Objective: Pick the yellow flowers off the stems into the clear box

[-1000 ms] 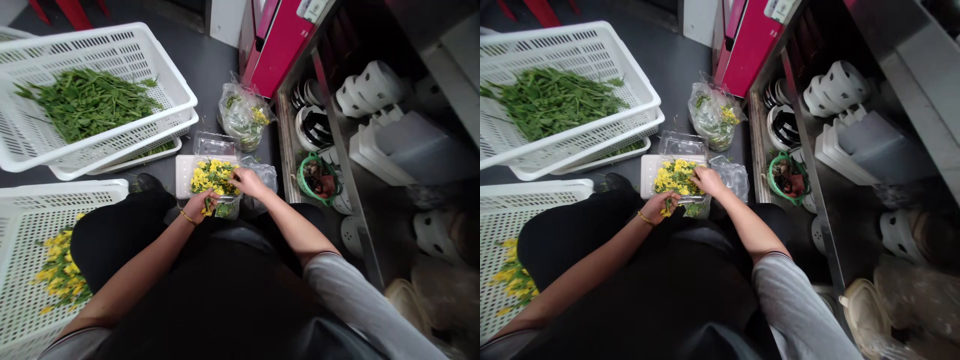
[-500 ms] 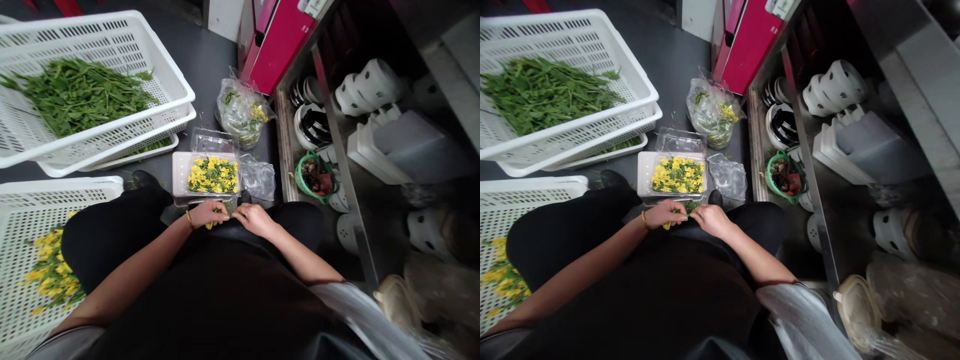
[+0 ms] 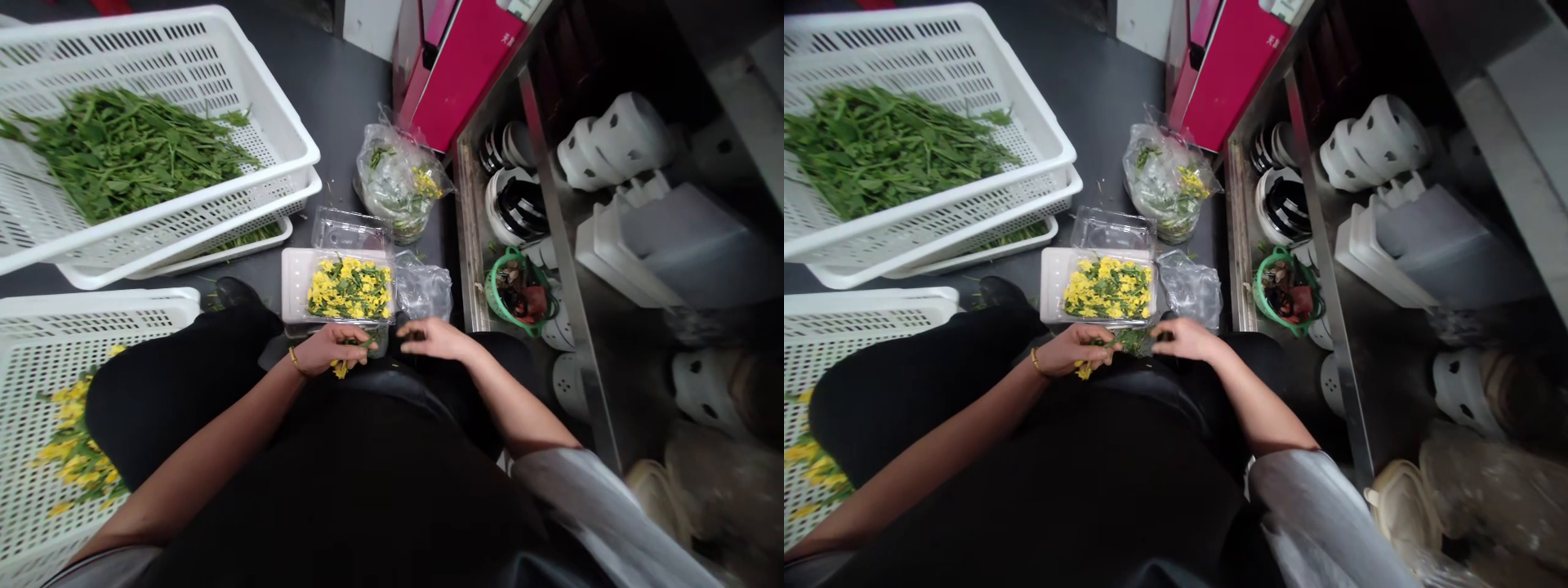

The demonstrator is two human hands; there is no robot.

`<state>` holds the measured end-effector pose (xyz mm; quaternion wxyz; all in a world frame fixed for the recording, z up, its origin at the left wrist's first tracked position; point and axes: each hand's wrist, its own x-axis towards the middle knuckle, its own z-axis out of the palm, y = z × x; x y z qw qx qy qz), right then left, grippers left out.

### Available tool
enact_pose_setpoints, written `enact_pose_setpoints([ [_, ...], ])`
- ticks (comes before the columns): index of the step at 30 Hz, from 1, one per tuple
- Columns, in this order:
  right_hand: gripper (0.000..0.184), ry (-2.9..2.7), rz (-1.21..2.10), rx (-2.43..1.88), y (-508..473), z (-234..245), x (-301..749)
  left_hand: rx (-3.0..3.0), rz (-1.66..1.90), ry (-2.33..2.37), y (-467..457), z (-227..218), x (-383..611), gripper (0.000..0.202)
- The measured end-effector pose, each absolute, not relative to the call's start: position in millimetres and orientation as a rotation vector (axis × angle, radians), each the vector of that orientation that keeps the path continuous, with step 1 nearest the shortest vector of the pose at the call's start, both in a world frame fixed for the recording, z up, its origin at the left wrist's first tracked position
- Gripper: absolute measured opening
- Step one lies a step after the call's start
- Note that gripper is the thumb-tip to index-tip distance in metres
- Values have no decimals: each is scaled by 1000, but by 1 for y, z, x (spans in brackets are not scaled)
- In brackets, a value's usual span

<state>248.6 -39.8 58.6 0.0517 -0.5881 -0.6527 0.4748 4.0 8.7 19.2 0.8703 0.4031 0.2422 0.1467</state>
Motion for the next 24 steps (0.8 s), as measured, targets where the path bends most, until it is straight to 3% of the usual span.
enact_pose_setpoints([
  [2,33,-2140,1030,-2053,-17,49,248,789,304,461,9,19,4,28],
  [4,36,-2285,875,-2241,6,33,237,713,344,431,9,17,5,32],
  [6,38,-2420,945,-2368,25,17,225,636,396,429,8,14,7,38],
  [10,24,-2470,1052,-2340,42,5,221,512,512,529,8,10,12,44],
  [14,27,-2341,995,-2357,39,6,232,409,595,508,10,10,12,13],
  [17,35,-2300,1013,-2476,37,3,226,356,599,400,10,12,9,34],
  [19,30,-2334,1044,-2524,37,2,219,345,603,391,9,14,8,45],
  [24,24,-2339,934,-2521,33,12,221,398,550,591,6,7,10,32],
])
